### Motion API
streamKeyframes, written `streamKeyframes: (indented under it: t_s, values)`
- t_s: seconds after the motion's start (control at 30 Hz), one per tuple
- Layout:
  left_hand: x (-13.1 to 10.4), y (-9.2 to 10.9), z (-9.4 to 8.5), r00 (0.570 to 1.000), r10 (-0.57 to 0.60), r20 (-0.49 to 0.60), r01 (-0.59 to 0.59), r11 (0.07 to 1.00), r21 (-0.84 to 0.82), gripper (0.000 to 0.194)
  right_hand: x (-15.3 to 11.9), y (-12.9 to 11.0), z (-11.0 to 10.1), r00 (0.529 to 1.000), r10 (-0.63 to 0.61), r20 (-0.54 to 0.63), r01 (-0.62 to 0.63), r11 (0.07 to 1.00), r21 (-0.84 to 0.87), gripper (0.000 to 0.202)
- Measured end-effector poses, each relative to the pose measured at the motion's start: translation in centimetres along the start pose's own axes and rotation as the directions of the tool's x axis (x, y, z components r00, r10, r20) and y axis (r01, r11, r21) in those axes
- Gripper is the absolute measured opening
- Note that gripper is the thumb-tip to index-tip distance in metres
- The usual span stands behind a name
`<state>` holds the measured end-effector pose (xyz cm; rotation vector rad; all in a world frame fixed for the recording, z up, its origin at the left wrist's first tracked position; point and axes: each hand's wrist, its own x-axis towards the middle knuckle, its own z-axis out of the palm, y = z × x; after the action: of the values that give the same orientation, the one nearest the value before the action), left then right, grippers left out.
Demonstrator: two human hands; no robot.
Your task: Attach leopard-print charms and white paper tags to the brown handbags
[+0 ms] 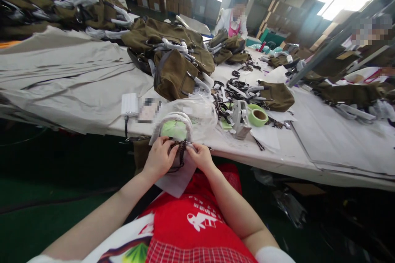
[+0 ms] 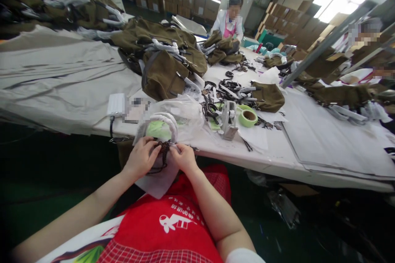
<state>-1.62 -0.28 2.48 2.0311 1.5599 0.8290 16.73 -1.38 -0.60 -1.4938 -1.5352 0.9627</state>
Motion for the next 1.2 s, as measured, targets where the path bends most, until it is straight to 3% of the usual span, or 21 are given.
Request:
streamKeyframes:
  t_s: [0.07, 0.17, 0.33, 0.5, 0.6, 0.67, 0.83, 0.9, 1.0, 1.1, 1.2]
  values:
    - [0.6, -0.7, 0.0, 0.998, -0.021, -0.061, 0.020, 0.999, -0.029, 0.031, 0.1, 0.0, -0.2, 1.000, 0.009, 0.011, -0.009, 1.000, -0.009, 0.031]
    - [1.7, -1.6, 0.1, 0.992, -0.123, -0.014, 0.118, 0.973, -0.200, 0.032, 0.1, -0.4, -0.6, 1.000, -0.003, 0.024, 0.004, 0.998, -0.055, 0.027]
    - [3.3, -1.8, 0.1, 0.976, -0.210, 0.060, 0.218, 0.936, -0.277, 0.028, -0.4, -1.9, -1.3, 0.999, -0.045, -0.031, 0.031, 0.936, -0.352, 0.017]
    - [3.5, -1.1, 0.5, 0.986, -0.115, 0.125, 0.137, 0.974, -0.183, 0.016, -0.2, -2.2, -2.0, 0.991, -0.017, -0.129, -0.036, 0.917, -0.397, 0.012]
    - [3.2, -0.4, 0.3, 0.999, 0.006, 0.050, 0.000, 0.991, -0.136, 0.011, -0.1, -1.8, -2.7, 0.994, -0.003, -0.107, -0.033, 0.942, -0.333, 0.012]
    - [3.1, -0.1, 0.2, 0.999, 0.033, 0.014, -0.029, 0.981, -0.191, 0.012, -0.2, -1.7, -3.4, 0.992, 0.010, -0.129, -0.052, 0.942, -0.331, 0.013]
    - [3.1, 0.1, 0.6, 0.968, -0.194, 0.159, 0.242, 0.889, -0.389, 0.016, -1.3, -2.8, -3.9, 0.943, -0.209, -0.258, 0.071, 0.886, -0.459, 0.011]
    - [3.1, -0.1, 1.1, 0.953, -0.252, 0.170, 0.302, 0.853, -0.425, 0.019, -1.9, -3.4, -3.1, 0.942, -0.240, -0.233, 0.105, 0.874, -0.475, 0.010]
    - [3.0, 0.0, 1.4, 0.940, -0.291, 0.179, 0.341, 0.823, -0.454, 0.024, -2.7, -3.9, -1.4, 0.979, -0.174, -0.108, 0.101, 0.870, -0.482, 0.029]
    - [2.6, 0.4, 0.9, 0.868, -0.331, 0.372, 0.496, 0.632, -0.596, 0.032, -2.9, -3.9, -0.1, 0.990, -0.131, -0.056, 0.088, 0.875, -0.477, 0.042]
    - [2.2, 0.8, 0.0, 0.716, -0.277, 0.641, 0.698, 0.318, -0.641, 0.038, -2.7, -3.7, 0.1, 0.997, -0.057, -0.059, 0.029, 0.915, -0.403, 0.037]
